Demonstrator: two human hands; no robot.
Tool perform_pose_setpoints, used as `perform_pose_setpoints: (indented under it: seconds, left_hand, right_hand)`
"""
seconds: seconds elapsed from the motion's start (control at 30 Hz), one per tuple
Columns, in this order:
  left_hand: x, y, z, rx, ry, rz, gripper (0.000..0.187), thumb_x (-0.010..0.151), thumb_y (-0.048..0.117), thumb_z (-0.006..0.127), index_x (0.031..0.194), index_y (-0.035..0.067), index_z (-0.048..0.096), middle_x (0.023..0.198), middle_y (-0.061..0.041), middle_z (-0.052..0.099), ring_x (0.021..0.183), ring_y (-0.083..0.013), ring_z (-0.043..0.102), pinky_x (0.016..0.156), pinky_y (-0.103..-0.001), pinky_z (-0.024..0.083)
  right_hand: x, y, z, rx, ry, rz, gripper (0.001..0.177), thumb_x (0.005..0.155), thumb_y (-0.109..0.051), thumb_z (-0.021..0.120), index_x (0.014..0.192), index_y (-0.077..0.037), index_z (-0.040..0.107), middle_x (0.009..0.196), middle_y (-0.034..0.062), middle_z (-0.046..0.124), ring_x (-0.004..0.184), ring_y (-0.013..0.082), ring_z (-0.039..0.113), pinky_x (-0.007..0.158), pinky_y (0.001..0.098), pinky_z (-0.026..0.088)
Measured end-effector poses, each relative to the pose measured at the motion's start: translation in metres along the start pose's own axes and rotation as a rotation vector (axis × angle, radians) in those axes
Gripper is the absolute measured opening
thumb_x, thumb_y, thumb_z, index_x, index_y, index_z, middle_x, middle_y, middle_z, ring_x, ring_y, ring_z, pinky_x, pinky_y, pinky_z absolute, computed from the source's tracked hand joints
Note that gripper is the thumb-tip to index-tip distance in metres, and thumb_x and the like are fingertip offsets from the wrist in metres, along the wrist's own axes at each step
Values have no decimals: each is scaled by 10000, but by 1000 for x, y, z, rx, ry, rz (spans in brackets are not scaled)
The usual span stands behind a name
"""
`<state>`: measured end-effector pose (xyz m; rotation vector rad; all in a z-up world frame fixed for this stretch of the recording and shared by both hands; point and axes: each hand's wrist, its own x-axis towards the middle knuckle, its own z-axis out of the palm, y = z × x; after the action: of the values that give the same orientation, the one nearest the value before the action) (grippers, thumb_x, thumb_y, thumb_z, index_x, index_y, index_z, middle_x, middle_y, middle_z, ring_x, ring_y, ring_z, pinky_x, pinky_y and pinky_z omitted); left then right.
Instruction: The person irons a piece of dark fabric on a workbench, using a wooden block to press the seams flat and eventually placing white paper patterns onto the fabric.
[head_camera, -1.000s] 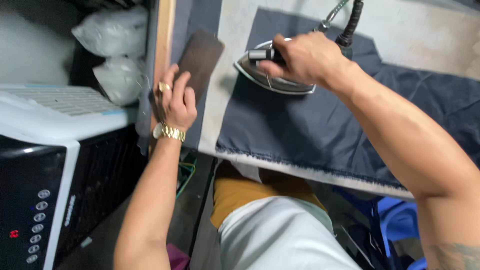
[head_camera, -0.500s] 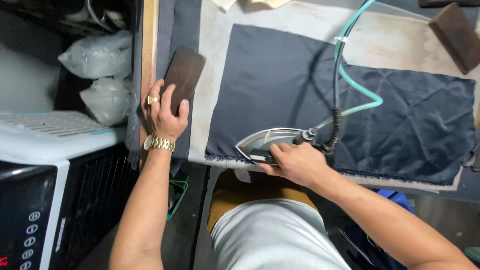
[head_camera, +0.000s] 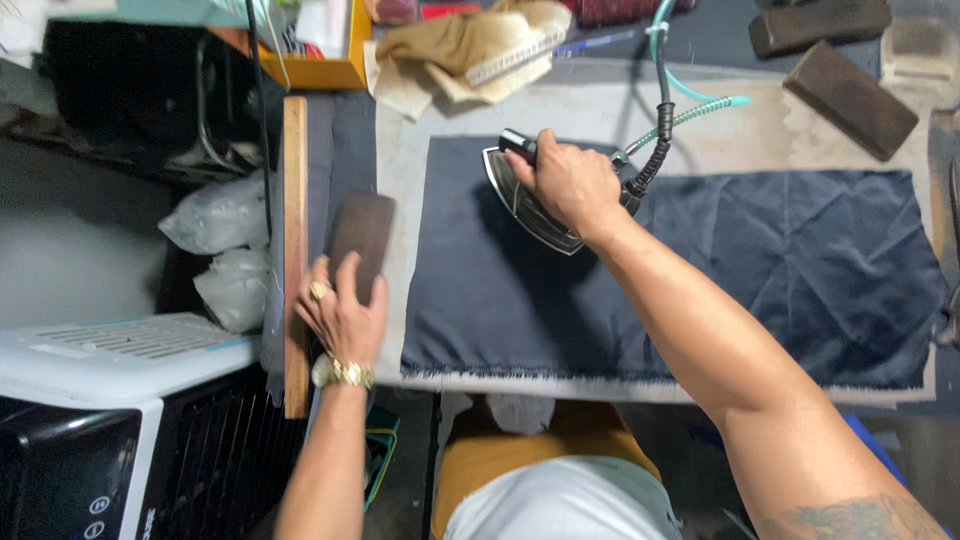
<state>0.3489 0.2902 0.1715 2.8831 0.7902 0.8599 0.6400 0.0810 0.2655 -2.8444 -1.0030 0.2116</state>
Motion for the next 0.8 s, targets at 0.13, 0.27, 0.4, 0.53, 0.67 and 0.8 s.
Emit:
perform_pose_setpoints:
  seconds: [0.13, 0.27, 0.4, 0.53, 0.67, 0.8]
  left_hand:
    - [-6, 78, 0, -182, -98, -69, 575, 786, 392, 807, 1324, 258, 654, 1350, -136, 556, 1156, -375, 558, 829, -546, 465]
    - [-2, 101, 42, -181, -98, -89, 532, 804, 380, 807, 1300, 241, 671, 1344, -172, 558, 1193, -386, 560, 962, -567, 434]
    - [-17, 82, 29, -140, -80, -188, 509, 873, 411, 770, 1330, 211, 672, 1380, -141, 589, 1310, -321, 538, 1115, -570, 277]
    - [-96, 12, 47, -250, 126, -271, 286, 974, 201, 696, 1244, 112, 732, 1298, -153, 647, 1207, -336, 623, 1063, -450, 422]
    - [-88, 34, 24, -283, 176, -246, 237, 970, 121, 716, 1175, 4, 741, 1267, -214, 656, 1228, -419, 617, 1082, -498, 441]
    - [-90, 29, 30, -314, 284, -243, 181, 1022, 133, 687, 1088, -22, 753, 1162, -210, 711, 1162, -414, 670, 1037, -483, 500]
  right_hand:
    - [40, 30, -15, 51, -69, 1, 631, 1077, -639, 372, 1068, -42, 576, 871, 266, 727, 842, 513, 742, 745, 608, 588]
    - [44, 46, -20, 68, -109, -75, 616, 1065, -632, 393, 1102, -46, 579, 903, 274, 728, 889, 527, 733, 787, 617, 582]
    - [1, 49, -38, 52, -261, -226, 615, 1021, -639, 399, 1157, -70, 587, 955, 295, 732, 955, 530, 725, 864, 623, 566]
    - [-74, 58, -64, 44, -440, -350, 628, 994, -639, 388, 1211, -84, 586, 944, 248, 752, 923, 491, 745, 856, 589, 589]
    - [-116, 72, -46, 38, -447, -345, 597, 1014, -629, 388, 1118, -75, 585, 908, 242, 737, 843, 502, 737, 815, 595, 586]
    - [-80, 79, -39, 46, -237, -252, 562, 1036, -620, 404, 1028, -85, 576, 798, 193, 725, 744, 470, 743, 734, 571, 604]
